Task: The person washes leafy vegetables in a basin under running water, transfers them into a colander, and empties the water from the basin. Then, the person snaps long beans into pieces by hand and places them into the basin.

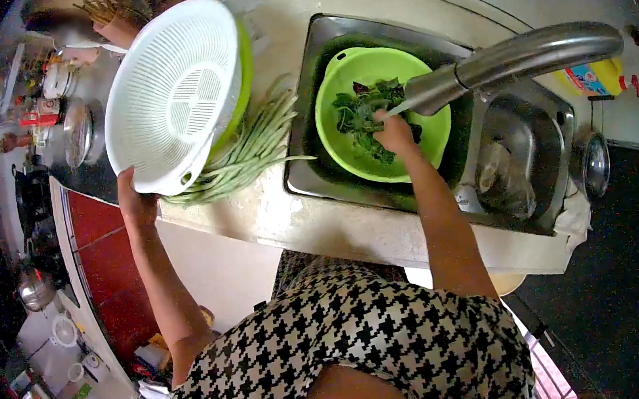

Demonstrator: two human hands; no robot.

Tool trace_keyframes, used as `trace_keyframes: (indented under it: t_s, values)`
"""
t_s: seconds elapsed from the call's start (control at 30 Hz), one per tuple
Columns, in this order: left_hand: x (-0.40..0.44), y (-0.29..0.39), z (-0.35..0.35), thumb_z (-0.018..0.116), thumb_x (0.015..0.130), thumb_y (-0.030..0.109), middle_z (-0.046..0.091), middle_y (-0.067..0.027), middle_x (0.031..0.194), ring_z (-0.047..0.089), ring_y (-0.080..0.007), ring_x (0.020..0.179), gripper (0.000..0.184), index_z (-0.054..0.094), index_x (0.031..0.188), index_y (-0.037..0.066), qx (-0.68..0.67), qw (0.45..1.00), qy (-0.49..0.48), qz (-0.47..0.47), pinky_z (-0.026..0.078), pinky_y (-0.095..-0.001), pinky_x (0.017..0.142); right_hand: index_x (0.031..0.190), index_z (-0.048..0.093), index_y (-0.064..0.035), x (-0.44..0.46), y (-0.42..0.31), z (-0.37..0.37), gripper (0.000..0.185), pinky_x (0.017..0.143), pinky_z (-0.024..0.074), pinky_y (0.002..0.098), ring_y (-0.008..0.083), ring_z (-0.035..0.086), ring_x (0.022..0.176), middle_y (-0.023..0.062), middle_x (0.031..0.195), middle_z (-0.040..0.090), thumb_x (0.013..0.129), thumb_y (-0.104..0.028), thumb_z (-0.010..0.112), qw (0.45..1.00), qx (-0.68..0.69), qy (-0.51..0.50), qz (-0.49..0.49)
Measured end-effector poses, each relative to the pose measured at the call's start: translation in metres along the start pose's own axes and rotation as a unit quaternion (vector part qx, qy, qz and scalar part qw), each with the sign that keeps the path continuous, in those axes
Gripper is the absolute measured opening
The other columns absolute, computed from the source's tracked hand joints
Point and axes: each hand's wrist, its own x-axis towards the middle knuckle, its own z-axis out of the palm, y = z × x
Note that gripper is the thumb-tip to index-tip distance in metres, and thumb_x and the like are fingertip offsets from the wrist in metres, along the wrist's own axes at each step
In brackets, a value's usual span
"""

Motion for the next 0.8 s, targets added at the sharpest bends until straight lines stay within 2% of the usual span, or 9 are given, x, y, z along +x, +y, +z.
trace_keyframes:
  t_s: [0.03,0.13,0.17,0.23,0.37,0.5,0.67,0.77,0.8]
  values:
    - [0.003,-0.001,0.001,0.043,0.081,0.031,0.058,-0.0043,0.070,0.053,-0.0136,0.052,0.029,0.052,0.092,0.005,0.023,1.000,0.003,0.015,0.035,-0.0253,0.037,0.111,0.049,-0.0105,-0.001,-0.040,-0.040,0.047,0.074,0.0442,0.0424,0.0322,0.054,0.092,0.0178,0.098,0.056,0.069,-0.021,0.067,0.992,0.055,-0.098,0.053]
    - [0.022,-0.006,-0.005,0.047,0.080,0.031,0.056,-0.0035,0.064,0.050,-0.0134,0.048,0.028,0.053,0.088,0.005,0.019,0.998,0.030,-0.054,0.035,-0.0272,0.037,0.112,0.047,-0.0044,0.002,-0.047,-0.048,0.053,0.075,0.0436,0.0400,0.0290,0.055,0.094,0.0160,0.103,0.056,0.069,-0.027,0.068,0.966,0.256,0.041,-0.016]
    - [0.035,-0.009,-0.016,0.049,0.079,0.030,0.053,-0.0037,0.059,0.046,-0.0138,0.042,0.027,0.052,0.087,0.004,0.071,0.995,0.002,-0.065,0.033,-0.0267,0.037,0.113,0.046,-0.0031,0.002,-0.050,-0.059,0.056,0.078,0.0426,0.0390,0.0282,0.053,0.098,0.0163,0.107,0.054,0.070,-0.033,0.068,0.969,0.241,-0.011,0.046]
    - [0.036,-0.007,-0.015,0.051,0.079,0.025,0.048,-0.0028,0.055,0.040,-0.0114,0.039,0.024,0.052,0.083,0.002,0.176,0.984,0.019,-0.004,0.029,-0.0249,0.035,0.115,0.045,-0.0025,-0.001,-0.060,-0.078,0.061,0.082,0.0411,0.0378,0.0277,0.051,0.103,0.0169,0.111,0.053,0.072,-0.040,0.066,0.973,0.196,-0.064,0.107]
    - [0.044,-0.019,-0.019,0.054,0.082,0.022,0.045,-0.0003,0.055,0.037,-0.0071,0.039,0.023,0.051,0.078,0.000,0.270,0.948,0.068,0.154,0.027,-0.0228,0.035,0.113,0.048,-0.0031,0.014,-0.022,-0.044,0.055,0.082,0.0413,0.0407,0.0321,0.051,0.101,0.0169,0.111,0.054,0.078,-0.044,0.059,0.995,-0.009,0.055,0.079]
    - [0.037,-0.022,-0.019,0.053,0.084,0.021,0.043,0.0012,0.054,0.034,-0.0052,0.039,0.022,0.050,0.076,0.001,0.148,0.977,0.075,0.132,0.025,-0.0211,0.036,0.114,0.049,-0.0112,0.020,-0.031,-0.041,0.044,0.080,0.0429,0.0450,0.0363,0.050,0.100,0.0162,0.112,0.051,0.081,-0.042,0.054,0.989,-0.133,0.051,0.043]
    - [-0.039,-0.035,0.013,0.052,0.084,0.014,0.047,-0.0018,0.070,0.037,-0.0049,0.051,0.013,0.047,0.090,0.003,0.004,0.936,0.204,0.286,0.029,-0.0185,0.041,0.115,0.049,-0.0210,0.014,-0.051,-0.001,0.043,0.081,0.0440,0.0456,0.0363,0.045,0.107,0.0155,0.129,0.037,0.078,-0.040,0.057,0.931,-0.305,0.200,-0.033]
    - [-0.098,-0.082,0.025,0.050,0.084,0.008,0.049,-0.0016,0.085,0.042,-0.0067,0.063,0.014,0.045,0.097,0.004,0.067,0.968,-0.009,0.243,0.036,-0.0193,0.051,0.115,0.047,-0.0220,0.002,-0.069,-0.002,0.045,0.081,0.0439,0.0467,0.0382,0.039,0.113,0.0161,0.137,0.023,0.075,-0.037,0.061,0.918,-0.352,-0.038,-0.177]
    - [-0.113,-0.102,0.037,0.054,0.081,0.006,0.050,-0.0028,0.086,0.046,-0.0094,0.066,0.017,0.047,0.097,0.004,0.133,0.960,-0.058,0.238,0.040,-0.0232,0.055,0.115,0.047,-0.0221,0.002,-0.064,-0.007,0.046,0.081,0.0436,0.0477,0.0388,0.039,0.113,0.0172,0.136,0.023,0.074,-0.036,0.062,0.954,-0.277,-0.029,-0.111]
